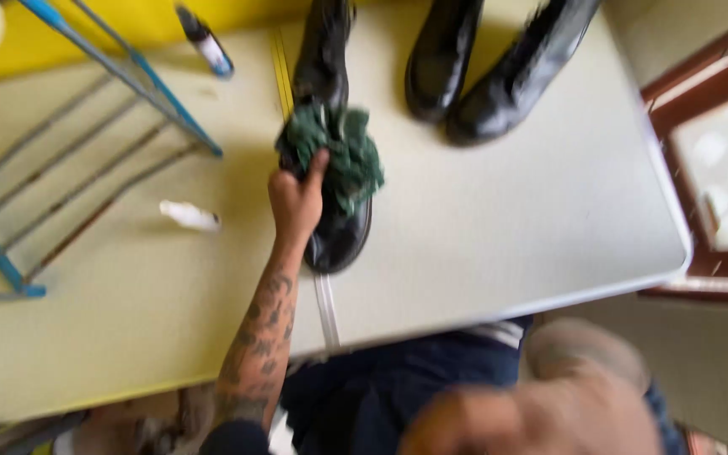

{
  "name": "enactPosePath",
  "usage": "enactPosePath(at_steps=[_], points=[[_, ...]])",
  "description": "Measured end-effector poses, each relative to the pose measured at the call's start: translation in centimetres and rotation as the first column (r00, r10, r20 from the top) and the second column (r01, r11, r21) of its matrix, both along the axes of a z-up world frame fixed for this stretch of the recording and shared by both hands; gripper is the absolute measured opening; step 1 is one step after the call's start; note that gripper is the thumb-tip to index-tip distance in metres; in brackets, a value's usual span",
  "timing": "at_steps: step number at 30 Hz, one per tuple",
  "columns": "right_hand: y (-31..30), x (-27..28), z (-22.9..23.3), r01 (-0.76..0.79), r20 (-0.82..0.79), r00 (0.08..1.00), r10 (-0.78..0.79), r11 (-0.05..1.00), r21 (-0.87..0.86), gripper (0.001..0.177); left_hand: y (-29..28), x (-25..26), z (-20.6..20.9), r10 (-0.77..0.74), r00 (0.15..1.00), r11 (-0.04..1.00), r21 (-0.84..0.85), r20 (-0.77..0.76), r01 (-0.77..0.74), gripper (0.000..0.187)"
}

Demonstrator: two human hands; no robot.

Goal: Clean and polish a pair of black leather boots using a cleaning cloth and spray.

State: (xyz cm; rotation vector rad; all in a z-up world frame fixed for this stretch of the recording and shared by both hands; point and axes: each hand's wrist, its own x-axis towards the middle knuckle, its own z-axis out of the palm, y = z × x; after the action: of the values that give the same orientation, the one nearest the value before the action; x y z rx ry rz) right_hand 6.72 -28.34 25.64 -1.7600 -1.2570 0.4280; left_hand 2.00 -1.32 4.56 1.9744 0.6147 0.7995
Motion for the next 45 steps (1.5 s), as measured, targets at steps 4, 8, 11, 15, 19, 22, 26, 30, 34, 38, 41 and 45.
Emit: enactPosePath(at_steps=[4,8,11,15,19,22,26,30,34,38,41,45], points=[[0.2,1.2,-7.7,0.076,-0.025,0.997,-0.075,0.994,0.078,0.038,0.4,-0.3,-0.3,-0.026,0.988,1.000,0.004,0.152,0.026,0.049],[0.9,5.0,-11.2,0.164,0.051,0.983,-0.175,0.972,0.171,0.053,0.3,0.4,-0.6,0.023,1.000,0.996,-0.086,0.014,-0.021,0.044],[8.2,4.6,-12.7,0.124,0.077,0.986,-0.147,0.962,0.243,0.065,-0.2,0.5,-0.2,0.035,0.997,0.998,-0.044,-0.065,-0.038,0.055],[11.1,2.9,-21.0,0.252,0.239,0.933,-0.269,0.963,0.100,0.071,-0.2,0.8,-2.4,-0.023,0.997,0.967,-0.250,0.076,0.042,0.072],[10.9,0.3,-21.8,0.405,0.229,0.885,-0.406,0.913,0.053,0.073,-0.1,0.3,-6.2,-0.081,0.994,0.948,-0.302,0.078,0.101,0.078],[11.5,1.0,-20.7,0.437,0.151,0.888,-0.435,0.899,0.019,0.072,0.1,0.8,-6.2,-0.197,0.965,0.956,-0.182,0.173,0.228,0.076],[13.3,2.9,-17.9,0.379,0.197,0.874,-0.444,0.877,0.295,0.082,1.6,0.9,-15.8,-0.318,0.946,0.932,-0.164,0.062,0.324,0.077],[15.4,3.3,-15.2,0.367,0.155,0.884,-0.441,0.859,0.356,0.083,-1.2,0.3,0.2,-0.399,0.810,0.906,0.045,0.430,0.422,0.088],[15.6,3.1,-16.3,0.385,0.210,0.886,-0.413,0.909,0.162,0.066,-0.4,0.7,-6.0,-0.269,0.943,0.922,-0.232,0.194,0.311,0.084],[13.1,2.6,-17.0,0.382,0.214,0.904,-0.370,0.924,-0.014,0.068,-0.2,1.0,-6.9,-0.193,0.964,0.904,-0.349,0.181,0.246,0.083],[11.5,2.5,-14.3,0.240,0.076,0.966,-0.246,0.967,0.082,0.086,0.4,1.7,-12.2,-0.196,0.980,0.923,-0.341,-0.017,0.179,0.087],[12.0,2.8,-14.5,0.241,0.032,0.970,-0.239,0.961,-0.132,0.086,-1.1,0.2,-6.1,-0.200,0.978,0.968,-0.145,0.055,0.206,0.086]])
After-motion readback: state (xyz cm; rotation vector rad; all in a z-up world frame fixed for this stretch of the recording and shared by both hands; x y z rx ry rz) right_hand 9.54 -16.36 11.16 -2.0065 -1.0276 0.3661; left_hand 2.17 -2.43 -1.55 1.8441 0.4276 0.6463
